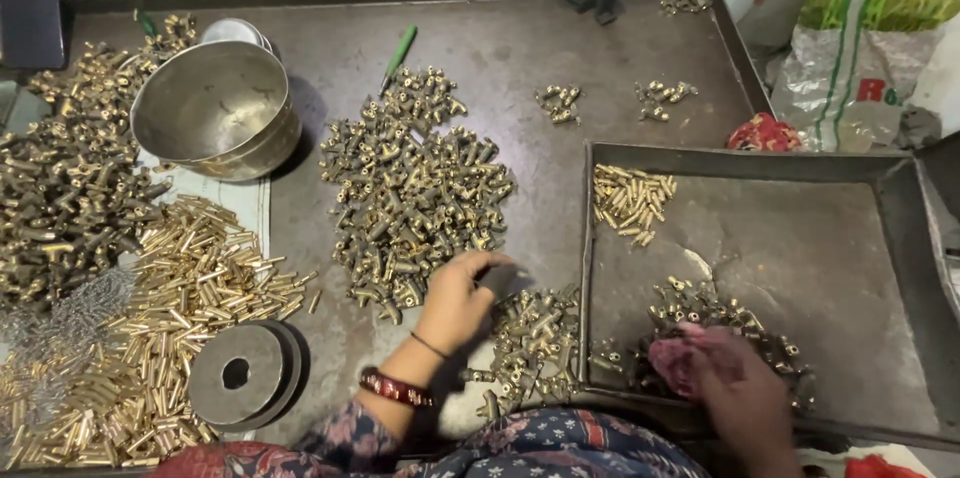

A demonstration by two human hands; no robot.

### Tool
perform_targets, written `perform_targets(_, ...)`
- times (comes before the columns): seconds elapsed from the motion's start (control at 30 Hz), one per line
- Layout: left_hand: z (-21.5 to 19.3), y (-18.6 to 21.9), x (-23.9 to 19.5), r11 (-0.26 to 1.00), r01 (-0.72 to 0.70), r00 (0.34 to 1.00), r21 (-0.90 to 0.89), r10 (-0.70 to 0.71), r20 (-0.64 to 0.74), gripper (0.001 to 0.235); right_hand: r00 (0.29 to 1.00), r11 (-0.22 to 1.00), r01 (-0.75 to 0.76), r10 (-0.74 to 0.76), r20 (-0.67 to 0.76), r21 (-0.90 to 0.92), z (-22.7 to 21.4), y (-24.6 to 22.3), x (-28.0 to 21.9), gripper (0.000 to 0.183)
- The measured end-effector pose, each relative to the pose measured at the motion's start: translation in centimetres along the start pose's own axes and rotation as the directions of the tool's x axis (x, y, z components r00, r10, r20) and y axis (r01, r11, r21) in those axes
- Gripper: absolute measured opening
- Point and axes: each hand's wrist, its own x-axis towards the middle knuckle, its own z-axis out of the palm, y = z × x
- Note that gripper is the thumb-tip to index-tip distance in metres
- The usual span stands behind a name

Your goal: Sorting and inspecting small brass metal fittings on a workshop table.

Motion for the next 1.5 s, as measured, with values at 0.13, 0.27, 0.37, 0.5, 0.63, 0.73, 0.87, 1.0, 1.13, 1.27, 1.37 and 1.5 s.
perform_targets(0.13,0.6,-3.1,1.0,0.974,0.023,0.990,0.224,-0.054,0.131,0.031,0.981,0.668,-0.183,0.080,-0.175,-0.722,1.3,-2.2,-0.4,0.033)
perform_targets(0.27,0.6,-3.5,1.5,0.941,0.120,0.944,0.317,-0.207,0.257,0.023,0.985,0.730,-0.169,0.097,-0.144,-0.663,0.7,-1.4,-0.4,0.036)
perform_targets(0.37,0.5,-4.0,1.9,0.927,0.145,0.931,0.345,-0.246,0.270,0.023,0.973,0.678,-0.229,0.153,-0.171,-0.699,0.5,-0.9,-0.4,0.037)
perform_targets(0.5,0.2,-4.0,2.2,0.916,0.171,0.898,0.363,-0.297,0.325,0.023,0.981,0.717,-0.191,0.113,-0.159,-0.671,0.8,-1.6,-0.4,0.038)
perform_targets(0.63,0.5,-4.2,2.0,0.902,0.240,0.845,0.358,-0.375,0.380,0.026,0.984,0.691,-0.171,0.087,-0.154,-0.703,0.7,-0.9,-0.3,0.037)
perform_targets(0.73,1.3,-4.6,1.5,0.937,0.191,0.846,0.293,-0.309,0.435,0.028,0.984,0.682,-0.177,0.099,-0.150,-0.710,0.6,-1.0,-0.4,0.038)
perform_targets(0.87,1.7,-3.9,0.7,0.952,0.118,0.870,0.283,-0.237,0.433,0.029,0.985,0.658,-0.170,0.090,-0.147,-0.734,0.5,-0.7,-0.3,0.036)
perform_targets(1.0,0.8,-1.9,0.1,0.940,0.117,0.901,0.320,-0.236,0.364,0.028,0.981,0.649,-0.192,0.109,-0.160,-0.736,0.5,-0.7,-0.2,0.038)
perform_targets(1.13,-1.6,-1.2,1.4,0.931,0.056,0.930,0.362,-0.181,0.321,0.025,0.979,0.648,-0.202,0.133,-0.151,-0.734,0.3,-0.2,-0.1,0.037)
perform_targets(1.27,-7.4,0.2,5.1,0.878,0.103,0.993,0.467,-0.120,0.007,0.023,0.974,0.643,-0.227,0.162,-0.160,-0.731,0.3,0.0,-0.1,0.039)
perform_targets(1.37,-10.2,-2.1,8.1,0.808,0.116,0.985,0.577,-0.019,-0.172,0.023,0.977,0.667,-0.211,0.152,-0.146,-0.715,0.3,-0.5,0.0,0.039)
perform_targets(1.5,-10.1,-10.0,9.4,0.660,0.134,0.986,0.739,-0.015,-0.166,0.021,0.982,0.696,-0.187,0.147,-0.118,-0.694,0.7,-1.2,0.1,0.036)
